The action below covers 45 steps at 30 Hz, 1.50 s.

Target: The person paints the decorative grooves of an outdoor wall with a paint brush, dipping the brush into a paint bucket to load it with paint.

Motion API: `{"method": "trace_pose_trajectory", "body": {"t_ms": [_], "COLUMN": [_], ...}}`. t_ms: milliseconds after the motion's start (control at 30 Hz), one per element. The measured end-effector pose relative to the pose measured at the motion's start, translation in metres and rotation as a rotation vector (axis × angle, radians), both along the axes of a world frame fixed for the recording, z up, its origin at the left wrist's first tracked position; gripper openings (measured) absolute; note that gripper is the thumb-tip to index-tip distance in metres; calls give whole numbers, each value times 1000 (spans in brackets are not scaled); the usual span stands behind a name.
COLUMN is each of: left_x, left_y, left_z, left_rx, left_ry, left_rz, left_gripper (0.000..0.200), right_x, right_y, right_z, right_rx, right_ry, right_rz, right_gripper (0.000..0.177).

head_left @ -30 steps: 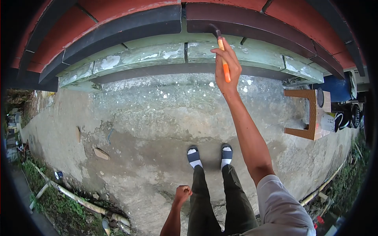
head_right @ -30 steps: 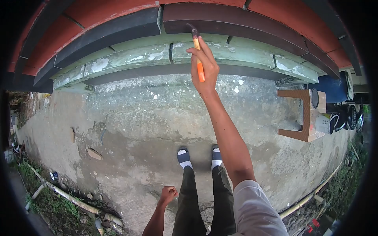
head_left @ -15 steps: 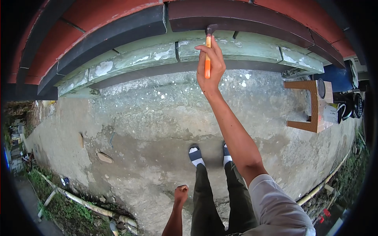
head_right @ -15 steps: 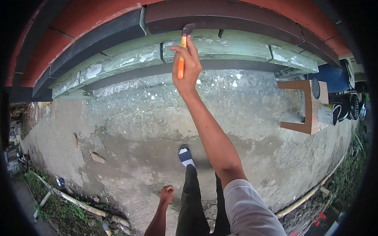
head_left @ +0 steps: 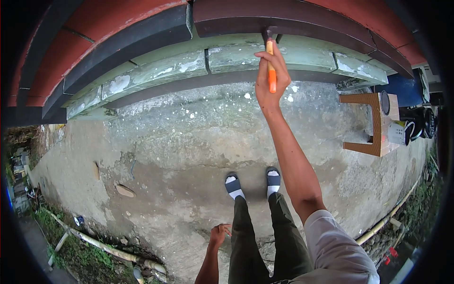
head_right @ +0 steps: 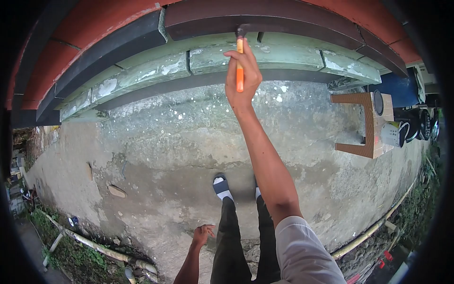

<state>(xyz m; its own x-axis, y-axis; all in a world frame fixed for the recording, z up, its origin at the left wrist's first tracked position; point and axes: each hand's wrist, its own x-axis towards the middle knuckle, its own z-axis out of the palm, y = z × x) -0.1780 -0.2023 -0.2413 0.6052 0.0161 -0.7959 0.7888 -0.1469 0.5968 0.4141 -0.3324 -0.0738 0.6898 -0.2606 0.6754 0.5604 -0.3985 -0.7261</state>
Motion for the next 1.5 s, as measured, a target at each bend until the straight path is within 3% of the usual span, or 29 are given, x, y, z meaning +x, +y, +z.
{"method": "trace_pose_trajectory", "body": {"t_ms": [100, 200, 300, 367, 567, 733, 833, 1033, 1133, 1267, 1333, 1467, 1500], "left_x": [4, 9, -5, -2, 19, 25, 34, 40, 42, 44, 44, 57, 56], "left_y": [5, 9, 8, 0, -31, -46, -53, -83, -97, -108, -111, -114, -116], "left_z": [7, 12, -6, -7, 8, 6, 10, 9, 8, 7, 6, 16, 16], "left_rx": [70, 53, -21, -102, -120, -125, -82, -98, -111, -111, -112, -88, -85], "left_ry": [11, 90, 27, 126, 230, 170, 134, 120, 133, 124, 125, 130, 122], "left_rz": [-29, -56, -41, 69, 145, 100, 60, 77, 100, 98, 95, 73, 60], "left_gripper": [59, 57, 57, 59, 63, 64, 65, 65, 64, 63, 62, 63, 64], "right_x": [-21, -6, 11, 16, 20, 4, 6, 25, 21, 12, 8, 3, 3], "right_y": [55, 54, 3, -35, -94, -14, 0, -86, -112, -71, -35, -22, -30], "right_z": [8, 37, 40, 40, 42, 40, 51, 41, 50, 49, 39, 53, 55], "right_rx": [-37, 5, -90, -163, -71, -58, 8, 157, 401, 592, 526, 795, 857], "right_ry": [2, -6, -40, -93, -136, -36, -61, -24, 8, 58, 106, 232, 213], "right_rz": [426, 402, 196, 38, -282, 230, 413, 2, -95, -9, 67, 343, 310], "right_gripper": [16, 17, 15, 15, 16, 13, 13, 13, 12, 10, 10, 10, 9]}}
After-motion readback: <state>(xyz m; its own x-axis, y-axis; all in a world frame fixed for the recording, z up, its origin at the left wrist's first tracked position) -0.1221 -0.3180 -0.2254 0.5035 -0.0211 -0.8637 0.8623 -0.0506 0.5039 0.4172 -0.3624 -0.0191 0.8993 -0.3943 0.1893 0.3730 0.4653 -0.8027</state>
